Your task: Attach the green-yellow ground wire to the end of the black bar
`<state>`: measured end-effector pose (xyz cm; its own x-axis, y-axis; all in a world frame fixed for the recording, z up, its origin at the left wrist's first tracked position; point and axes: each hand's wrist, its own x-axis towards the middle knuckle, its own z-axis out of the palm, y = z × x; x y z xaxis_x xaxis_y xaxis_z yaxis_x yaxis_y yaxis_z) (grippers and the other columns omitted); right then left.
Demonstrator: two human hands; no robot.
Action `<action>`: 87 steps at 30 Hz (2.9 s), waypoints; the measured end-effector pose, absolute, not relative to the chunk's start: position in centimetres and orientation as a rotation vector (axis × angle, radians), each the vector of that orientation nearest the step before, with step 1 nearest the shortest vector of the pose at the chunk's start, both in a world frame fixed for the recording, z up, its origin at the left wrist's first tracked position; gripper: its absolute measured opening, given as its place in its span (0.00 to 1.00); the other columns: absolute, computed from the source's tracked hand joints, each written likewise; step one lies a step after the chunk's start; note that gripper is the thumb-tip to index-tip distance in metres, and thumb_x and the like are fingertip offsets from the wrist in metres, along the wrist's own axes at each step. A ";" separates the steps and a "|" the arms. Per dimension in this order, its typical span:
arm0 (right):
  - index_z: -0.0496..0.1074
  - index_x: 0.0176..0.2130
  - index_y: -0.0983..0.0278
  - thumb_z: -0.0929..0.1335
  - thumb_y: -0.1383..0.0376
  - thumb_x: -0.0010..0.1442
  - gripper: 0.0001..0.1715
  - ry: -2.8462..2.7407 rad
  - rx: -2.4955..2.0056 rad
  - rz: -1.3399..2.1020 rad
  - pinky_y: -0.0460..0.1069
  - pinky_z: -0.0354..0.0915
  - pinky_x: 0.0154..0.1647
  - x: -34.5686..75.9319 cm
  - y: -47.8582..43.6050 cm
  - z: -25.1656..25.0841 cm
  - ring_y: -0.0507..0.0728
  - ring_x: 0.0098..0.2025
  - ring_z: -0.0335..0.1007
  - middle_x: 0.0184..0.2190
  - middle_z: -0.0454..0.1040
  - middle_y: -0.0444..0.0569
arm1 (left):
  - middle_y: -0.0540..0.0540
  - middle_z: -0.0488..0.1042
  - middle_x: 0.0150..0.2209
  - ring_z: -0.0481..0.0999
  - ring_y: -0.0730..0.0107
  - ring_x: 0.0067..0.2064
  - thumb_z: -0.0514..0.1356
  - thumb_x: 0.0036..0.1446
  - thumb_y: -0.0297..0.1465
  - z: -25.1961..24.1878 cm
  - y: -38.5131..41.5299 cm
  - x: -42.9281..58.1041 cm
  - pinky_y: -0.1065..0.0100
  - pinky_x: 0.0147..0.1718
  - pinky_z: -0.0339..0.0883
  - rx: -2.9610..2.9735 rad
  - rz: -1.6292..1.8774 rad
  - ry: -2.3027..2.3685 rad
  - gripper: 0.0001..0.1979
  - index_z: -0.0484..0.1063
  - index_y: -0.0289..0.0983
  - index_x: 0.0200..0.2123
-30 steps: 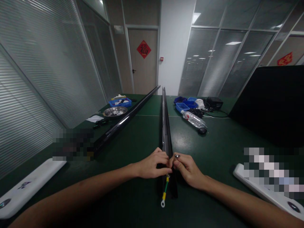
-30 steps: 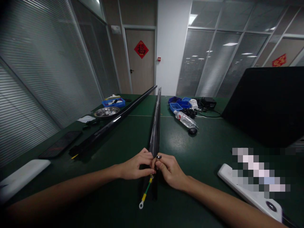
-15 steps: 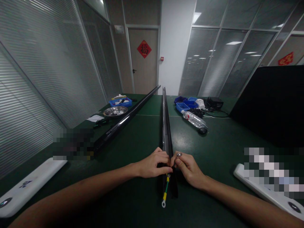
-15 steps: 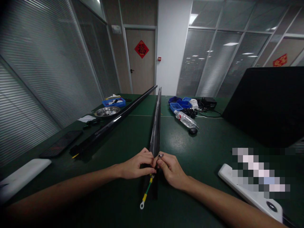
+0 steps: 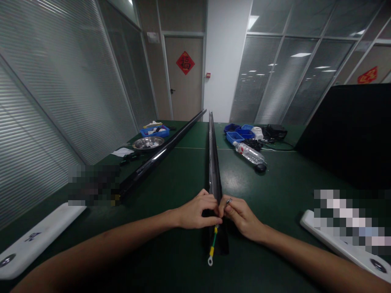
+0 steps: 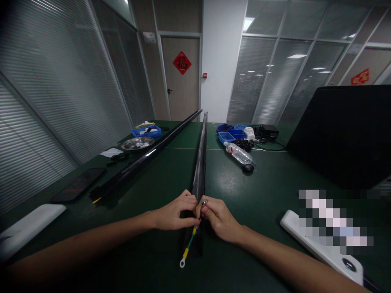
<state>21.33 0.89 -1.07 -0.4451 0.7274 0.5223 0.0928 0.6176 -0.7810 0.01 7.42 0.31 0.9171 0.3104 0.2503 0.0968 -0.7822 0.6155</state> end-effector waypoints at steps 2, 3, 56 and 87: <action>0.73 0.35 0.64 0.59 0.52 0.78 0.27 -1.918 -0.653 0.872 0.49 0.64 0.39 21.3 1.0 -1.1 0.55 0.36 0.70 0.33 0.71 0.48 | 0.49 0.79 0.40 0.74 0.64 0.47 0.62 0.69 0.40 0.3 7.4 0.0 0.61 0.52 0.54 2.454 0.452 0.291 0.11 0.74 0.39 0.38; 0.73 0.35 0.64 0.59 0.52 0.78 0.27 -1.918 -0.654 0.870 0.49 0.64 0.39 21.3 1.0 -1.1 0.55 0.35 0.70 0.33 0.71 0.48 | 0.49 0.79 0.40 0.74 0.64 0.47 0.62 0.69 0.40 0.3 7.4 0.0 0.61 0.52 0.54 2.454 0.453 0.291 0.11 0.74 0.39 0.38; 0.77 0.36 0.63 0.58 0.54 0.78 0.27 -1.941 -0.720 0.686 0.50 0.65 0.37 21.3 0.8 -1.2 0.56 0.33 0.70 0.31 0.73 0.48 | 0.48 0.81 0.42 0.73 0.64 0.47 0.58 0.71 0.40 0.1 7.5 0.1 0.60 0.51 0.53 2.448 0.446 0.271 0.14 0.78 0.39 0.38; 0.73 0.35 0.63 0.59 0.55 0.78 0.25 -1.922 -0.719 0.779 0.49 0.64 0.36 21.3 0.9 -1.4 0.56 0.33 0.70 0.31 0.72 0.48 | 0.49 0.79 0.40 0.74 0.65 0.46 0.61 0.69 0.39 0.0 7.5 0.0 0.61 0.51 0.54 2.413 0.473 0.272 0.12 0.74 0.38 0.36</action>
